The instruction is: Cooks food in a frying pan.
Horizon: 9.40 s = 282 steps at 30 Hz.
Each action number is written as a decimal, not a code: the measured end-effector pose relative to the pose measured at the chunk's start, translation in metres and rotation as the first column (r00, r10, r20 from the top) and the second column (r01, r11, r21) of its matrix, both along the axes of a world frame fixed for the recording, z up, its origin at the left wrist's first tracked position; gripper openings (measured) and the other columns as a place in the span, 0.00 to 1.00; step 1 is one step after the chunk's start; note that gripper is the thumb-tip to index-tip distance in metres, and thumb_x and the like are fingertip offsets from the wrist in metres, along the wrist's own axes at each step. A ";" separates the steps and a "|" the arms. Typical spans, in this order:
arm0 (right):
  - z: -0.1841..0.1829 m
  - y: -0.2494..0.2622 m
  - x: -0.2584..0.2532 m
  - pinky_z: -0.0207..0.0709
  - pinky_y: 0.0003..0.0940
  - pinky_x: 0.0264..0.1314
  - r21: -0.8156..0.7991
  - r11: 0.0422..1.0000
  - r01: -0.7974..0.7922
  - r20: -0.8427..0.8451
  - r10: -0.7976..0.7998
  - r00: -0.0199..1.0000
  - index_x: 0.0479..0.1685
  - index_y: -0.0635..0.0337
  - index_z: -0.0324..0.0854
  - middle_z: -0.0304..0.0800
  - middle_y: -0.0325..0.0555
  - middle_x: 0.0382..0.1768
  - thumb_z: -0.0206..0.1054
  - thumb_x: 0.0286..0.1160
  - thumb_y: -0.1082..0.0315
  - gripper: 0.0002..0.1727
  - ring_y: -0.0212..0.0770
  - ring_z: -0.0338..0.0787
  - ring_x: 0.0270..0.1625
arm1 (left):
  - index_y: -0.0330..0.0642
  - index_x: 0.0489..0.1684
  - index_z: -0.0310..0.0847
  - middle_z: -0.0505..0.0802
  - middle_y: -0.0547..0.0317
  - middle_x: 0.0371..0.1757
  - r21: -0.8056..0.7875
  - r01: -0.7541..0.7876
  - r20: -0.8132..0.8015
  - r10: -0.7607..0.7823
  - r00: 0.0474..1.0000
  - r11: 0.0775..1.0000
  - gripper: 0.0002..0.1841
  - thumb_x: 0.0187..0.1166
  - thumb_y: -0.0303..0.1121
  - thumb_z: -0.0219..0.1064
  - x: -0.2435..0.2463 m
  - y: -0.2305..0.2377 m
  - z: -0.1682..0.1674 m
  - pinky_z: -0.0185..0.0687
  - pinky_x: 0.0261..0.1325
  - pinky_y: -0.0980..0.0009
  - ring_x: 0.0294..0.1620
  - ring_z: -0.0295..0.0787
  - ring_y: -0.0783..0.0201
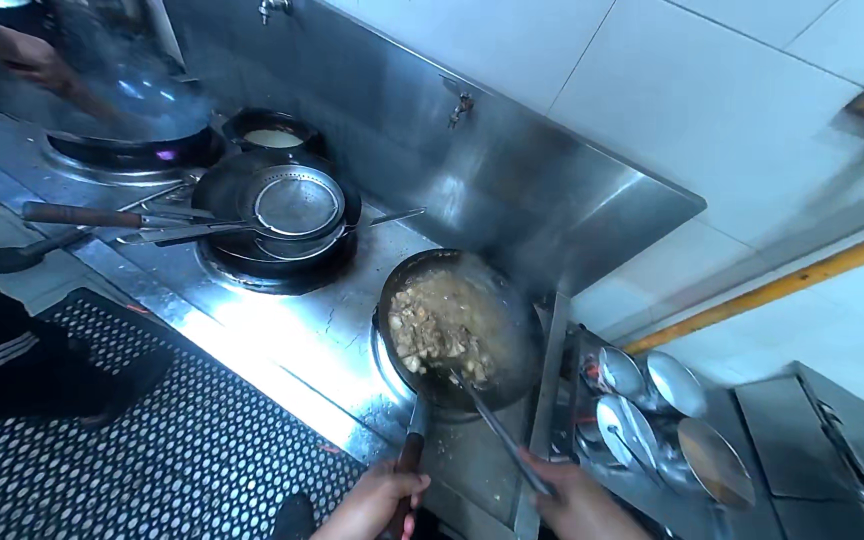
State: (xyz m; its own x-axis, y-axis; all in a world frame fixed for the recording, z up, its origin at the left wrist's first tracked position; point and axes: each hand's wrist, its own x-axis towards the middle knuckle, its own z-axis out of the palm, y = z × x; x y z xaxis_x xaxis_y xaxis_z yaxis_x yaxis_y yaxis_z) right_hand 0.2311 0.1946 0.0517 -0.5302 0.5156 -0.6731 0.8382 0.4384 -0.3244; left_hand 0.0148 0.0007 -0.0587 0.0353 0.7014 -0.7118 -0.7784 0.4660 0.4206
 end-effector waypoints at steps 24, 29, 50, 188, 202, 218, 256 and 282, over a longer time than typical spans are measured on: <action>-0.115 0.005 -0.047 0.65 0.25 0.08 -0.751 0.375 0.544 -0.361 -0.922 0.137 0.88 0.55 0.65 0.77 0.44 0.23 0.56 0.89 0.68 0.27 0.32 0.71 0.12 | 0.42 0.57 0.74 0.83 0.59 0.27 -0.016 -0.040 -0.014 0.040 0.999 0.999 0.11 0.83 0.31 0.67 0.005 -0.004 0.004 0.78 0.18 0.75 0.17 0.79 0.69; -0.097 0.022 -0.019 0.66 0.24 0.07 -0.765 0.383 0.518 -0.377 -0.918 0.123 0.88 0.54 0.65 0.77 0.43 0.22 0.53 0.91 0.66 0.26 0.30 0.70 0.10 | 0.43 0.55 0.74 0.83 0.60 0.26 -0.012 -0.024 -0.014 0.024 1.000 1.000 0.10 0.83 0.31 0.66 0.004 -0.003 0.001 0.77 0.18 0.75 0.17 0.78 0.69; -0.062 0.065 -0.121 0.84 0.60 0.64 0.339 0.941 0.010 0.075 -0.037 0.996 0.96 0.46 0.52 0.88 0.60 0.62 0.56 0.84 0.62 0.38 0.60 0.90 0.63 | 0.41 0.59 0.76 0.85 0.58 0.28 0.009 -0.048 -0.034 0.048 0.998 0.999 0.13 0.82 0.34 0.68 0.005 -0.004 -0.005 0.79 0.18 0.74 0.18 0.80 0.68; 0.132 0.051 0.041 0.75 0.68 0.69 0.250 0.921 -0.300 0.458 0.161 0.874 0.87 0.21 0.68 0.91 0.53 0.63 0.60 0.85 0.54 0.30 0.62 0.87 0.68 | 0.39 0.65 0.70 0.85 0.54 0.31 -0.026 0.034 -0.020 -0.034 0.999 0.999 0.15 0.86 0.31 0.63 0.001 0.002 0.002 0.83 0.18 0.71 0.16 0.81 0.65; -0.074 0.001 -0.034 0.84 0.62 0.57 0.319 0.944 0.085 0.123 -0.130 0.984 0.92 0.34 0.61 0.93 0.57 0.52 0.57 0.83 0.60 0.34 0.61 0.93 0.56 | 0.44 0.74 0.65 0.80 0.59 0.27 -0.077 0.113 -0.119 -0.122 0.985 0.991 0.25 0.78 0.24 0.65 0.007 0.008 -0.003 0.79 0.19 0.72 0.17 0.78 0.67; -0.150 0.042 -0.030 0.86 0.44 0.52 -0.037 0.836 0.547 -0.438 -0.505 0.743 0.87 0.43 0.72 0.94 0.47 0.53 0.66 0.83 0.58 0.30 0.42 0.92 0.44 | 0.45 0.75 0.65 0.78 0.61 0.24 -0.012 0.079 -0.075 -0.079 0.994 0.997 0.27 0.75 0.23 0.64 0.009 0.004 -0.005 0.76 0.17 0.74 0.15 0.75 0.69; 0.039 0.016 0.067 0.81 0.61 0.62 0.176 0.977 0.118 -0.076 -0.106 0.991 0.86 0.34 0.73 0.94 0.51 0.56 0.64 0.83 0.54 0.30 0.52 0.93 0.54 | 0.40 0.57 0.72 0.80 0.58 0.23 -0.091 -0.100 -0.001 0.100 0.995 0.991 0.09 0.88 0.33 0.62 0.019 0.005 0.029 0.77 0.15 0.74 0.14 0.76 0.67; -0.060 -0.030 -0.084 0.82 0.57 0.67 0.178 0.973 0.149 0.039 -0.158 0.987 0.94 0.41 0.60 0.91 0.54 0.62 0.56 0.88 0.57 0.33 0.55 0.91 0.63 | 0.42 0.63 0.68 0.78 0.60 0.23 -0.076 -0.020 -0.043 0.017 0.999 0.997 0.15 0.83 0.28 0.64 0.015 0.004 0.015 0.77 0.18 0.74 0.16 0.76 0.68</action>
State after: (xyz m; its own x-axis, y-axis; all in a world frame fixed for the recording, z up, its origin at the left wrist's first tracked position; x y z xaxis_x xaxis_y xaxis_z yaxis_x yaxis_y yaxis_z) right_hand 0.1473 0.1646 -0.0087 -0.4017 0.6997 -0.5908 0.9138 0.3487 -0.2085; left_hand 0.0296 0.0042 -0.0438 -0.0087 0.6450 -0.7641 -0.7694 0.4838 0.4172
